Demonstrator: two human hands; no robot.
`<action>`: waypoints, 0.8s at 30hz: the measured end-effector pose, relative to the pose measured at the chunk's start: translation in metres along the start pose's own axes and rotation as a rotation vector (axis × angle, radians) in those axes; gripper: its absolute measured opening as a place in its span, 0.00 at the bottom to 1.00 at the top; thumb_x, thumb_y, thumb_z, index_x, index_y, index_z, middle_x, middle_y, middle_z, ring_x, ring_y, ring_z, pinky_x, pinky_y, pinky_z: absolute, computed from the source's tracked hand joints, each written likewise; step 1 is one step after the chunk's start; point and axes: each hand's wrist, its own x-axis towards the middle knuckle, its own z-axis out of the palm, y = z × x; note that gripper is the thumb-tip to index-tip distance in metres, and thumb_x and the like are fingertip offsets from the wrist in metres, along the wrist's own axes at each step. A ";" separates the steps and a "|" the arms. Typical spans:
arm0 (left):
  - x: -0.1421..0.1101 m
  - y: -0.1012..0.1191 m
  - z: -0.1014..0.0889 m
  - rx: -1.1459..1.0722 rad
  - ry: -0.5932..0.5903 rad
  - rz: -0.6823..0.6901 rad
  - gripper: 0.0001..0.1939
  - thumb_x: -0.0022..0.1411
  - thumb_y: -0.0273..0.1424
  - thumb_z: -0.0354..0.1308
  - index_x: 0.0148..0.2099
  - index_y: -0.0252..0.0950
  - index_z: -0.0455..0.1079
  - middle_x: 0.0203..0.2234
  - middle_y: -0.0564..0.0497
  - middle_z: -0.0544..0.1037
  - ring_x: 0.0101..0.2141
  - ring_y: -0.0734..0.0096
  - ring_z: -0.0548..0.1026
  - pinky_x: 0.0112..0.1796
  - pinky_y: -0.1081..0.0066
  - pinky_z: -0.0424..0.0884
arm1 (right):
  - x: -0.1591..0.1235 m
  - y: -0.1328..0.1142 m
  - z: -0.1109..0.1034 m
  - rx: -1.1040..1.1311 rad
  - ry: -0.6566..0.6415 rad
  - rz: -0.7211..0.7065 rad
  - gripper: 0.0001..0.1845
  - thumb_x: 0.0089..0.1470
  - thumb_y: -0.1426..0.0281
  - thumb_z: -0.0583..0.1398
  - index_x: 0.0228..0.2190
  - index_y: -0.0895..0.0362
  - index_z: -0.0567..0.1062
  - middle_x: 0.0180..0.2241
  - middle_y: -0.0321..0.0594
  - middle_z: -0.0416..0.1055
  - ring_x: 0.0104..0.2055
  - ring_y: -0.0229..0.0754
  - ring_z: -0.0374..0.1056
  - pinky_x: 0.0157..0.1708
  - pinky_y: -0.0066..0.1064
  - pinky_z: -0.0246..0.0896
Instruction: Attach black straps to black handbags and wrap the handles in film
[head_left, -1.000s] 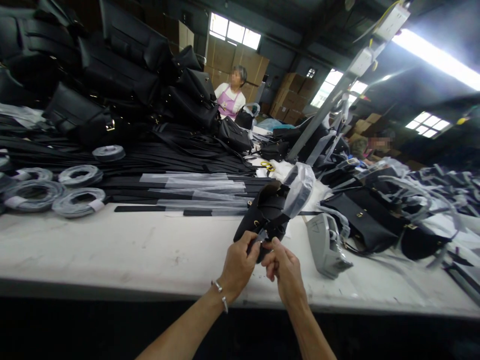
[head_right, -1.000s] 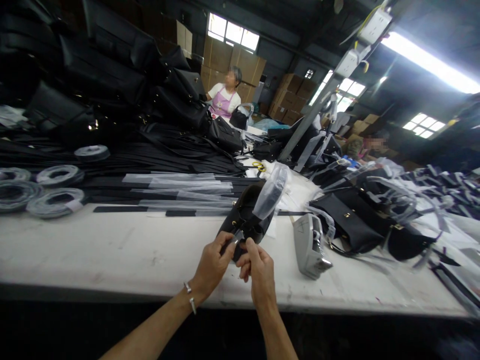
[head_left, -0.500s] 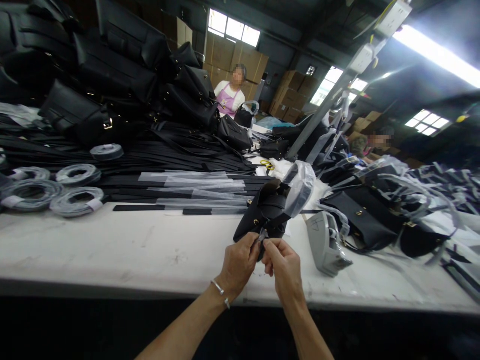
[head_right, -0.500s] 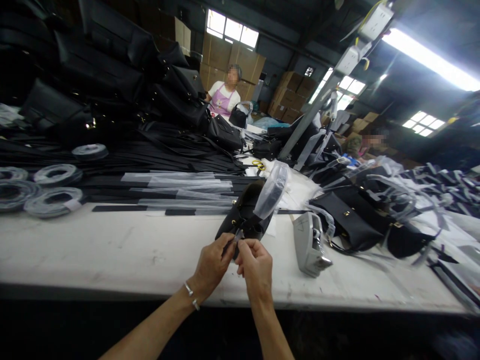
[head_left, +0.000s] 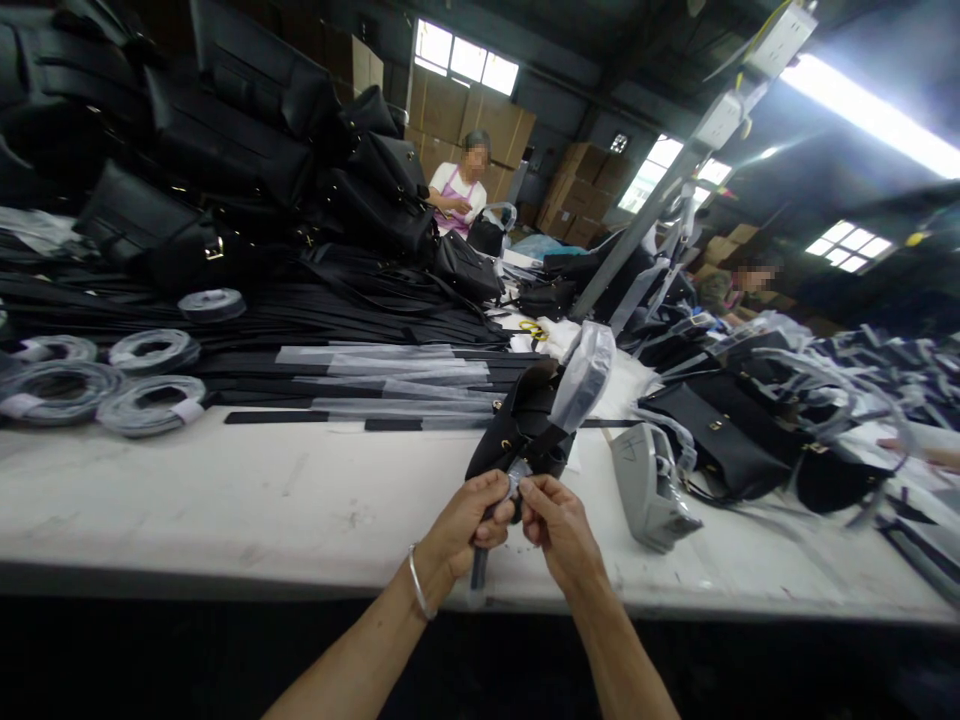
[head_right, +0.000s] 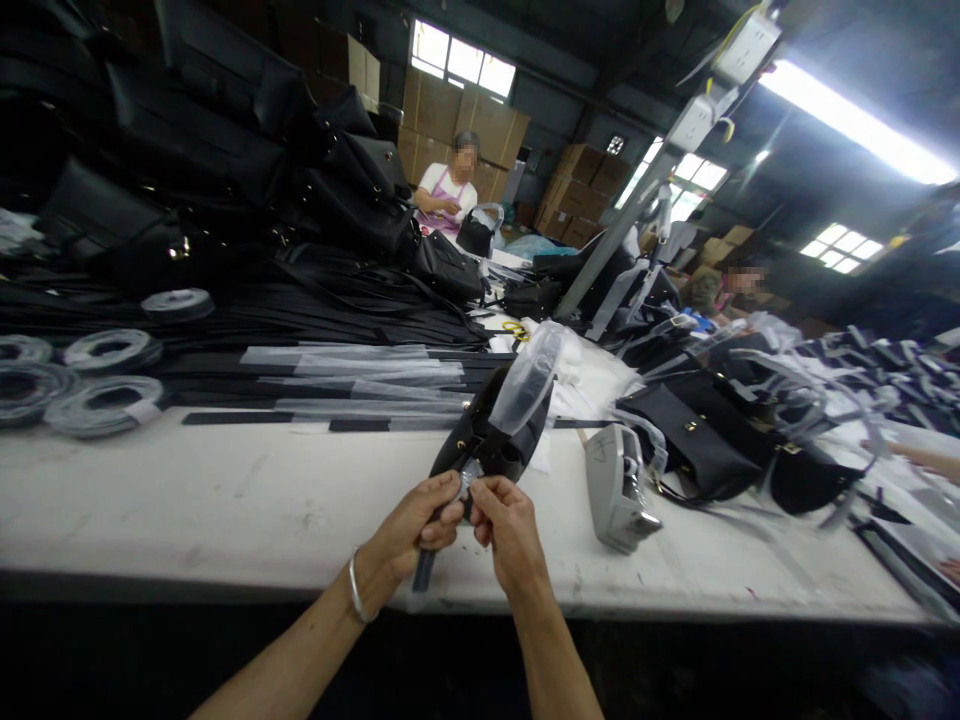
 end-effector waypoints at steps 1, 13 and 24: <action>0.000 -0.001 -0.001 -0.023 -0.015 -0.013 0.14 0.57 0.39 0.59 0.32 0.35 0.60 0.15 0.62 0.61 0.11 0.89 0.45 0.12 0.82 0.40 | 0.003 0.001 -0.002 0.026 -0.025 0.038 0.18 0.42 0.59 0.68 0.22 0.60 0.71 0.15 0.29 0.63 0.13 0.26 0.51 0.12 0.20 0.41; 0.000 -0.005 0.010 0.452 0.270 0.115 0.22 0.56 0.50 0.54 0.30 0.34 0.63 0.11 0.63 0.59 0.11 0.86 0.49 0.13 0.82 0.45 | -0.003 -0.003 0.014 -0.112 0.207 -0.134 0.12 0.42 0.63 0.65 0.23 0.60 0.76 0.18 0.34 0.68 0.20 0.33 0.60 0.20 0.25 0.55; -0.009 -0.035 0.006 0.856 0.369 0.209 0.24 0.54 0.55 0.50 0.29 0.37 0.64 0.12 0.57 0.67 0.13 0.73 0.65 0.17 0.75 0.62 | 0.006 -0.006 0.027 -0.029 0.300 -0.068 0.13 0.37 0.63 0.65 0.15 0.56 0.69 0.11 0.27 0.58 0.13 0.31 0.51 0.13 0.25 0.44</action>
